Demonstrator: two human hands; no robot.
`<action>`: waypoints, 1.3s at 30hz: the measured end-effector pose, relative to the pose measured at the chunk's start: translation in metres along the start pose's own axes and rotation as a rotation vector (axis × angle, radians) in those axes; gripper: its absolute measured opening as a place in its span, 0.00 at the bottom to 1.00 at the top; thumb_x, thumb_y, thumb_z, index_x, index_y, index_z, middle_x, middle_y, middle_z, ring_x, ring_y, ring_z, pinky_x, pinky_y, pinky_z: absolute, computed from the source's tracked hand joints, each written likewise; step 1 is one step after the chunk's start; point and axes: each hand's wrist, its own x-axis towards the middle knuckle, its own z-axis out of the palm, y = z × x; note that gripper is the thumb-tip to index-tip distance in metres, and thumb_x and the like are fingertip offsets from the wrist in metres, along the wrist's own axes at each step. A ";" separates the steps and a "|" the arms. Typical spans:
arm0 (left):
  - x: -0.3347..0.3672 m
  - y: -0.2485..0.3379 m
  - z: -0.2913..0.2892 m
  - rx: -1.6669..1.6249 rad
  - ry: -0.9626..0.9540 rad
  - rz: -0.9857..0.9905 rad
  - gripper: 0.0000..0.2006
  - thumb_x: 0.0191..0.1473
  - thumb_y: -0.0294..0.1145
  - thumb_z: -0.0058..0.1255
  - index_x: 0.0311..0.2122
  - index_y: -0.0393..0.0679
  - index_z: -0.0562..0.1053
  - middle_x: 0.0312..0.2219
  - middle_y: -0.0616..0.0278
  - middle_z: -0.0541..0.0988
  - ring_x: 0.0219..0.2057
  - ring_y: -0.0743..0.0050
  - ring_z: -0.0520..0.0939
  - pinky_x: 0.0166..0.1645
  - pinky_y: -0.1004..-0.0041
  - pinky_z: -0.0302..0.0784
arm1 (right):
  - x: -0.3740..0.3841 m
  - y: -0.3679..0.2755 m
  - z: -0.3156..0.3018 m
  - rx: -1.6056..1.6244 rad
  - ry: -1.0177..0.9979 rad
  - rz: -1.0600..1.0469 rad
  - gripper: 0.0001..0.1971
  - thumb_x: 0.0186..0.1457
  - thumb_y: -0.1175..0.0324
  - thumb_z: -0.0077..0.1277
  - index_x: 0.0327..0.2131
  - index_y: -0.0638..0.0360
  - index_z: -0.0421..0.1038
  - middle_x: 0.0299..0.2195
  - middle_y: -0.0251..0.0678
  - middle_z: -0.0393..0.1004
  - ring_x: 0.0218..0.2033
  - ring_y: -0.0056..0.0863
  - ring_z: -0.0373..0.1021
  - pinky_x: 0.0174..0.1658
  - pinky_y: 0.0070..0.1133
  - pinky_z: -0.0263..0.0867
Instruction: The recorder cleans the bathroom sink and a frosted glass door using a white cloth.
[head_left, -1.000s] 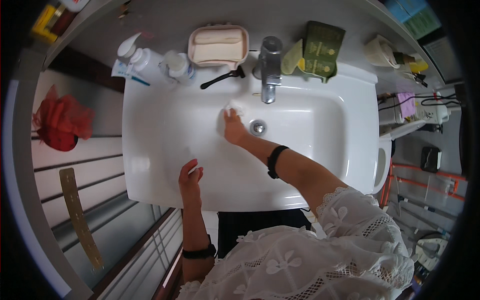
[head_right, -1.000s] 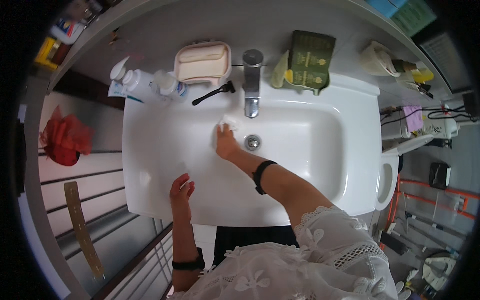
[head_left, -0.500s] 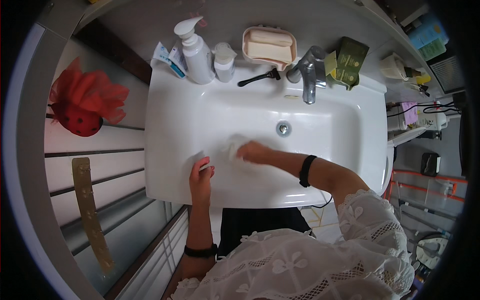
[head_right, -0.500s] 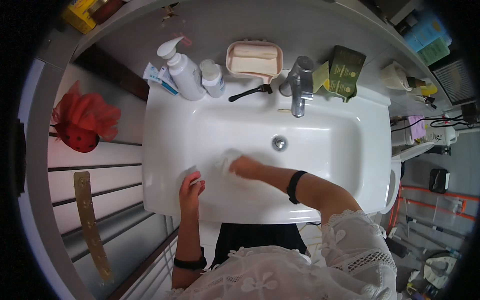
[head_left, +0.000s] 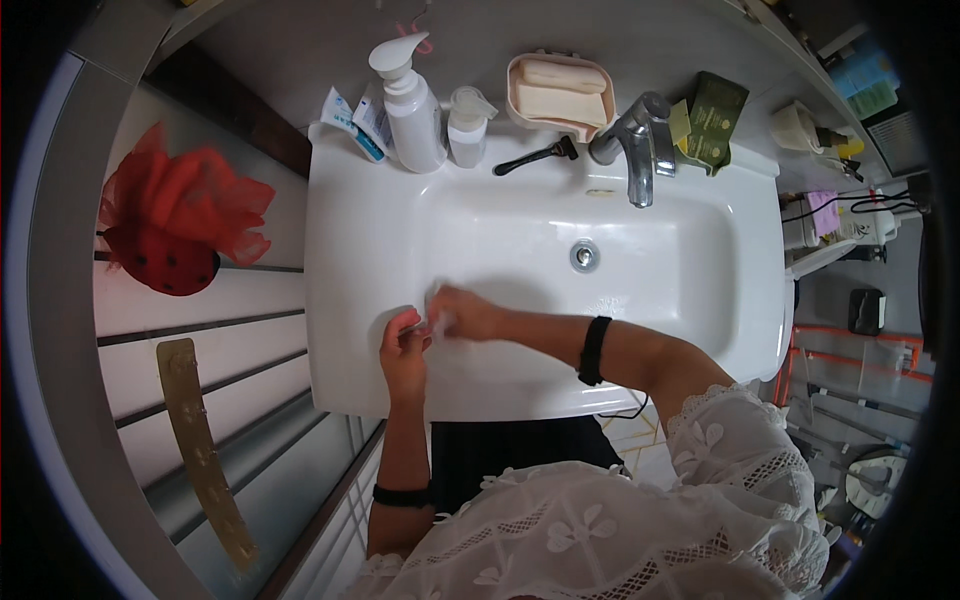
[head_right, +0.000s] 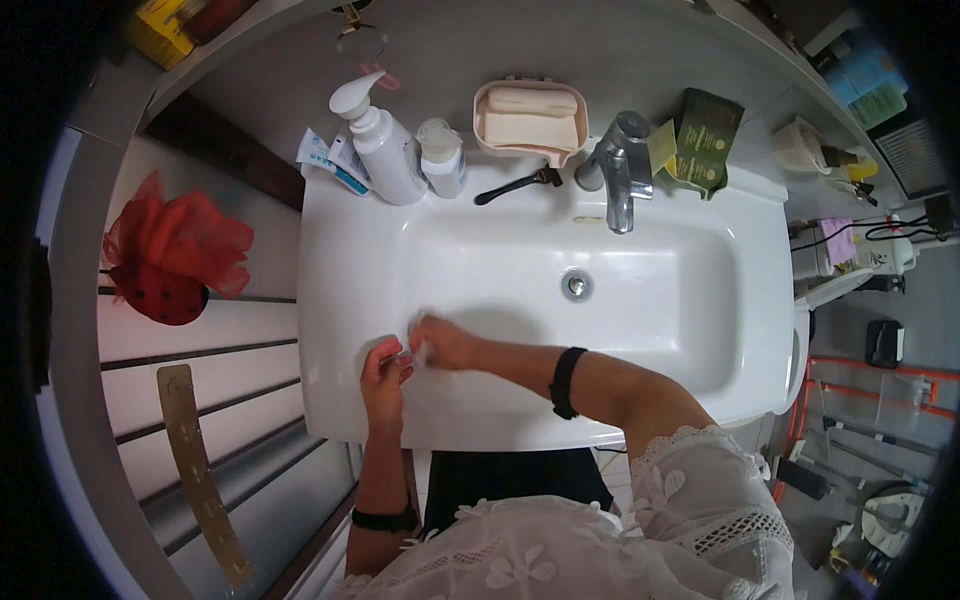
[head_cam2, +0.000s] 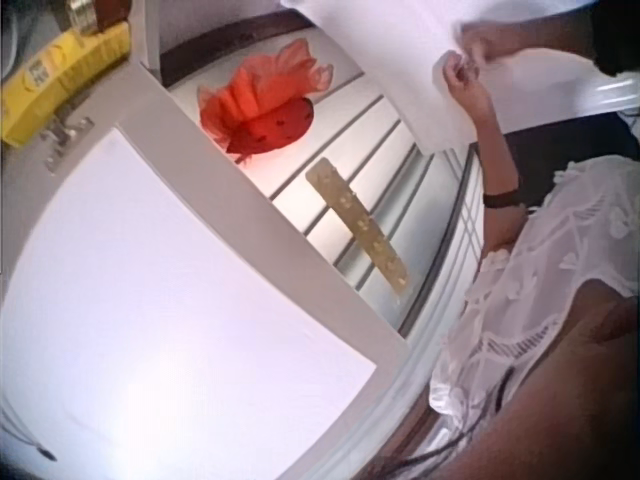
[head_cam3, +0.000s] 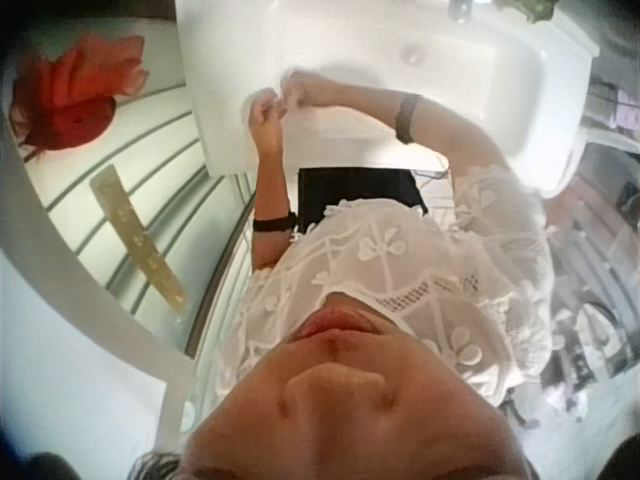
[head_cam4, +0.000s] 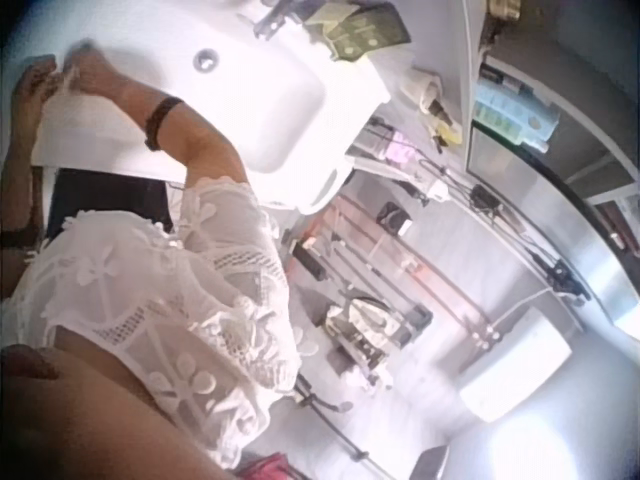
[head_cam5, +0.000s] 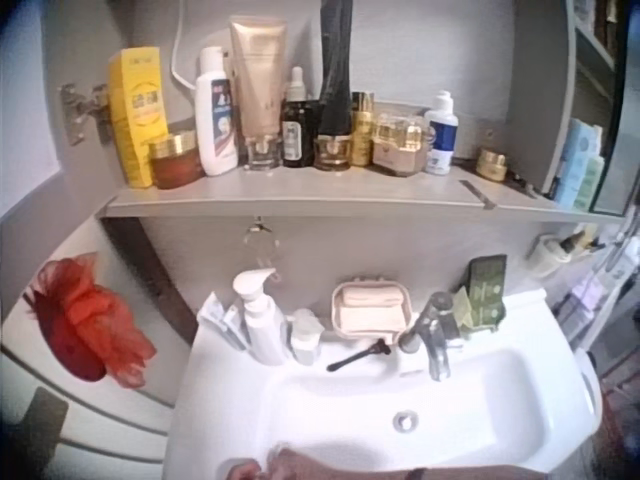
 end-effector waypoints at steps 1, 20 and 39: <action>0.000 0.004 0.003 -0.035 -0.010 -0.046 0.13 0.51 0.19 0.42 0.43 0.40 0.69 0.38 0.65 0.71 0.38 0.77 0.73 0.42 0.78 0.69 | 0.011 0.017 -0.007 0.023 0.184 0.021 0.17 0.32 0.79 0.52 0.32 0.54 0.69 0.35 0.40 0.68 0.43 0.39 0.62 0.49 0.29 0.59; -0.022 -0.002 0.046 0.761 -0.297 0.703 0.15 0.47 0.15 0.43 0.39 0.43 0.74 0.41 0.56 0.70 0.39 0.61 0.74 0.39 0.71 0.71 | -0.129 0.081 0.009 -0.368 -0.144 0.401 0.13 0.44 0.67 0.51 0.37 0.52 0.74 0.37 0.38 0.71 0.47 0.37 0.63 0.49 0.30 0.60; -0.032 -0.021 0.085 0.688 -0.422 0.546 0.16 0.46 0.13 0.43 0.41 0.41 0.71 0.40 0.58 0.71 0.36 0.66 0.74 0.39 0.74 0.71 | -0.267 0.171 -0.144 -1.025 -0.151 0.962 0.31 0.48 0.60 0.42 0.54 0.70 0.55 0.60 0.55 0.38 0.61 0.58 0.32 0.53 0.61 0.27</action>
